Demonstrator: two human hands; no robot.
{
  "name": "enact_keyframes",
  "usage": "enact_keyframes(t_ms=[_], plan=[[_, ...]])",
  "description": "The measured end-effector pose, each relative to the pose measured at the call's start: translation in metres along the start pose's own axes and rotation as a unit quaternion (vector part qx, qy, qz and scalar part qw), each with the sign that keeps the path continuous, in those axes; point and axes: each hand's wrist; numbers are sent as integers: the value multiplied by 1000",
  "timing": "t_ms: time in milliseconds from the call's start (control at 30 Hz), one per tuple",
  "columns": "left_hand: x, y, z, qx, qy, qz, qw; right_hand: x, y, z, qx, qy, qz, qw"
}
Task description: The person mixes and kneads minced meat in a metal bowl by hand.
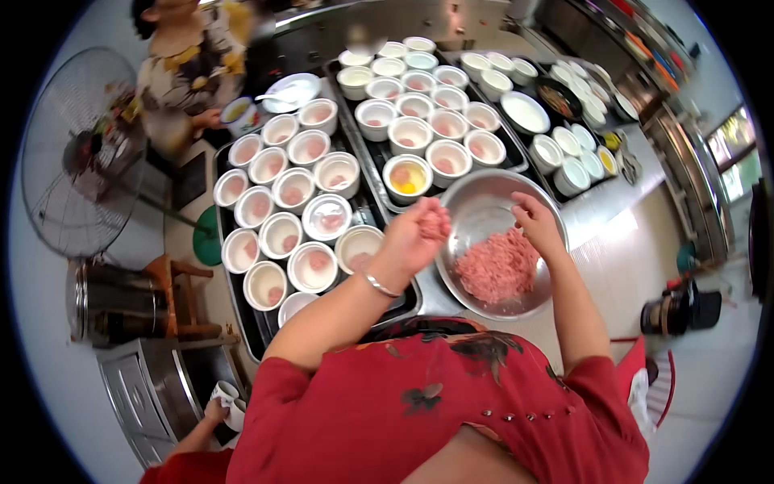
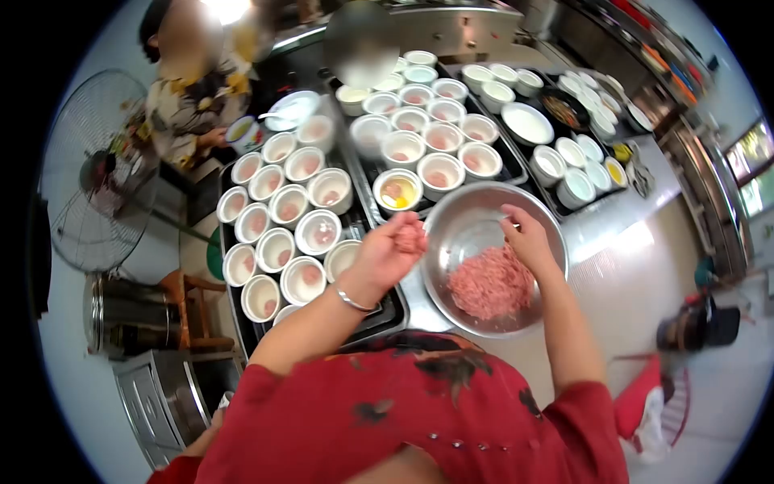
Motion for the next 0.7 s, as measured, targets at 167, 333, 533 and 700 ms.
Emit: enact_keyframes(t_ms=[167,333,533,700], plan=[[-2,-5,-7,0,-28,38,999,-7,-35,-7,-62,162,-232,957],[-7,3,-5,-8,-29,45,999,15,-7,-27,-178,244,-508,807],[-16,12,-1,-31,19,42,998,17,-21,-24,-236,146,-350,895],[-28,30,3,2,39,137,990,7,-23,-18,-85,29,-299,950]])
Point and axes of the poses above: each hand's wrist, its own z-axis towards the middle knuckle, its own x-axis out of the palm, y = z × x
